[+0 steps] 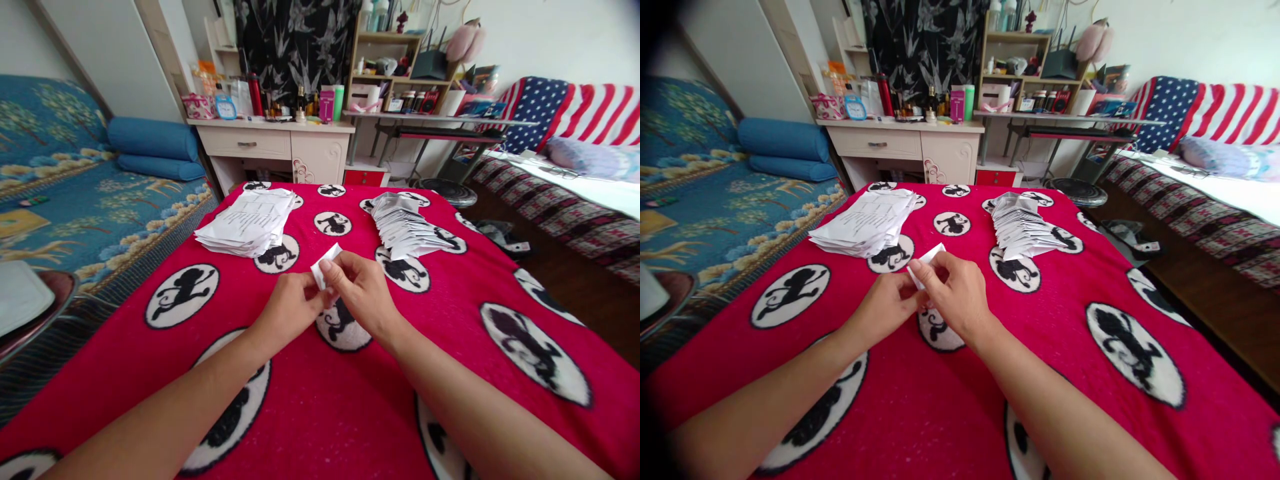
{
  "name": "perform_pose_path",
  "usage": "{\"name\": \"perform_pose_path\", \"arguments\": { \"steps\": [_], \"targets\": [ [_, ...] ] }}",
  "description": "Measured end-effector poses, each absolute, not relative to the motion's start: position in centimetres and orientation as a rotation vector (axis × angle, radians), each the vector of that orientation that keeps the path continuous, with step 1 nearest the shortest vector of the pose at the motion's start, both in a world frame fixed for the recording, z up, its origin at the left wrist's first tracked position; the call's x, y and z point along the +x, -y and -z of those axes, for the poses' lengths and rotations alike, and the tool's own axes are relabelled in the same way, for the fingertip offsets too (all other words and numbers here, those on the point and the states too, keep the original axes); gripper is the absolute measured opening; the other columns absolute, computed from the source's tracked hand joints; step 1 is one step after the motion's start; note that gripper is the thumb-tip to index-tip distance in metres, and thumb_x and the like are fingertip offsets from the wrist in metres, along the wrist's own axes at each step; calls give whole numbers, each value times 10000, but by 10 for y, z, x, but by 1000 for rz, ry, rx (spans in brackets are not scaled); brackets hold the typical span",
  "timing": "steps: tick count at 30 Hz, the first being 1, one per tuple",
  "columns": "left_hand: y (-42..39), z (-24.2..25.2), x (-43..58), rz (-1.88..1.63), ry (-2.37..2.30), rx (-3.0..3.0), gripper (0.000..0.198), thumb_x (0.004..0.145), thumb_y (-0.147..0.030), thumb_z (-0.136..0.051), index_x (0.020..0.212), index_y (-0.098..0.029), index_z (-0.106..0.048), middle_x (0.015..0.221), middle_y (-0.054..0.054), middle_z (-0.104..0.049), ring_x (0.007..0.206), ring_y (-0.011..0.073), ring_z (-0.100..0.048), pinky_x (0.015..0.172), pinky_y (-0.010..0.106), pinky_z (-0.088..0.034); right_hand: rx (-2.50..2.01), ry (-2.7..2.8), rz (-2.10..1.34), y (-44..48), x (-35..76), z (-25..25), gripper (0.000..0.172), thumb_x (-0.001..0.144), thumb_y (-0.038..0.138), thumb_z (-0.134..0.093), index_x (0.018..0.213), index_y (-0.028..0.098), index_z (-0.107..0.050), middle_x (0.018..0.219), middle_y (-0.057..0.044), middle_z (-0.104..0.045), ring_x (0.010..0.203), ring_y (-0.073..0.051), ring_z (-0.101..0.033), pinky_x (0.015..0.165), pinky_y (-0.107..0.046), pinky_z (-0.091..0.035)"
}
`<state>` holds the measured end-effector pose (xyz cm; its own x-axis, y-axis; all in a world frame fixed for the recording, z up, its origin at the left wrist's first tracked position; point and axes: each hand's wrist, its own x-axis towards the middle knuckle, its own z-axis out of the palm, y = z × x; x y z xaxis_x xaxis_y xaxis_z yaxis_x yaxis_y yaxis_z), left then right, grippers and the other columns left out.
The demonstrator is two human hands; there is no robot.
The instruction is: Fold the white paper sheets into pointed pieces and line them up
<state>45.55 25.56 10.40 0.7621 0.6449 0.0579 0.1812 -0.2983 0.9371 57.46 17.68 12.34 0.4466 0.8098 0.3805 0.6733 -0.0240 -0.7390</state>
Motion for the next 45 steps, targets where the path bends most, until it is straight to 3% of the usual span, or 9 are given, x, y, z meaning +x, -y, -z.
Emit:
{"name": "perform_pose_path", "arguments": {
  "steps": [3, 6, 9, 12, 18, 24, 30, 37, 45],
  "targets": [
    [-264, -99, 457, -524, -741, 1435, 202, 780, -297, -645, 814, -98, -661, 728, 73, -711, 589, 166, -671, 533, 254, -540, -1671, 1069, -16, -181, 586, -114, 279, 822, 464, -613, 794, 186, -599, 783, -34, -631, 700, -144, -556, 613, -248, -422],
    [-270, -96, 457, -561, -767, 1249, 195, 759, -265, -672, 819, -80, -664, 706, 72, -702, 577, 136, -660, 527, 215, -534, -1580, 967, -228, -187, 594, -103, 362, 728, 439, -706, 958, 182, -596, 972, -75, -653, 810, -178, -606, 645, -272, -474],
    [-273, -93, 456, -537, -759, 1217, 233, 740, -290, -693, 829, -75, -674, 709, 74, -700, 563, 121, -641, 499, 194, -507, -1467, 903, -662, -190, 596, -95, 350, 709, 443, -707, 884, 164, -589, 769, -38, -664, 636, -149, -604, 553, -251, -463],
    [-277, -90, 454, -520, -772, 1322, 295, 710, -324, -720, 880, -86, -688, 770, 79, -715, 605, 132, -640, 483, 187, -472, -1441, 825, -810, -190, 596, -93, 293, 666, 387, -734, 756, 160, -572, 574, 21, -599, 474, -93, -508, 461, -207, -389],
    [-295, -81, 452, -647, -671, 1609, 305, 684, -338, -751, 878, -106, -707, 823, 54, -729, 716, 156, -652, 654, 230, -493, -1562, 842, -978, -188, 600, -96, 206, 632, 232, -701, 775, 157, -574, 534, 49, -571, 402, -60, -429, 392, -178, -300],
    [-301, -74, 452, -636, -643, 1744, 274, 728, -352, -705, 859, -111, -718, 816, 58, -732, 685, 158, -646, 615, 235, -483, -1935, 1220, -707, -186, 601, -94, 47, 683, 196, -625, 697, 174, -585, 552, 21, -565, 480, -104, -504, 448, -213, -310],
    [-301, -69, 453, -626, -637, 1942, 210, 765, -319, -662, 864, -145, -724, 783, 46, -730, 669, 158, -646, 599, 239, -479, -2090, 1380, -177, -186, 602, -91, 198, 738, 392, -668, 821, 213, -687, 750, -18, -662, 668, -146, -559, 553, -238, -326],
    [-296, -69, 455, -678, -661, 2078, 234, 739, -357, -701, 877, -168, -717, 814, 45, -732, 673, 159, -640, 599, 248, -468, -1943, 1358, -316, -188, 607, -81, 103, 690, 218, -686, 791, 209, -668, 686, 21, -633, 624, -120, -547, 572, -225, -360],
    [-300, -76, 450, -681, -422, 2206, 28, 713, -167, -696, 722, -172, -722, 722, 18, -686, 634, 116, -574, 583, 222, -419, -1775, 1537, -515, -185, 617, -84, 134, 681, 88, -596, 756, 185, -651, 682, 21, -628, 606, -100, -539, 552, -203, -363]
  ]
}}
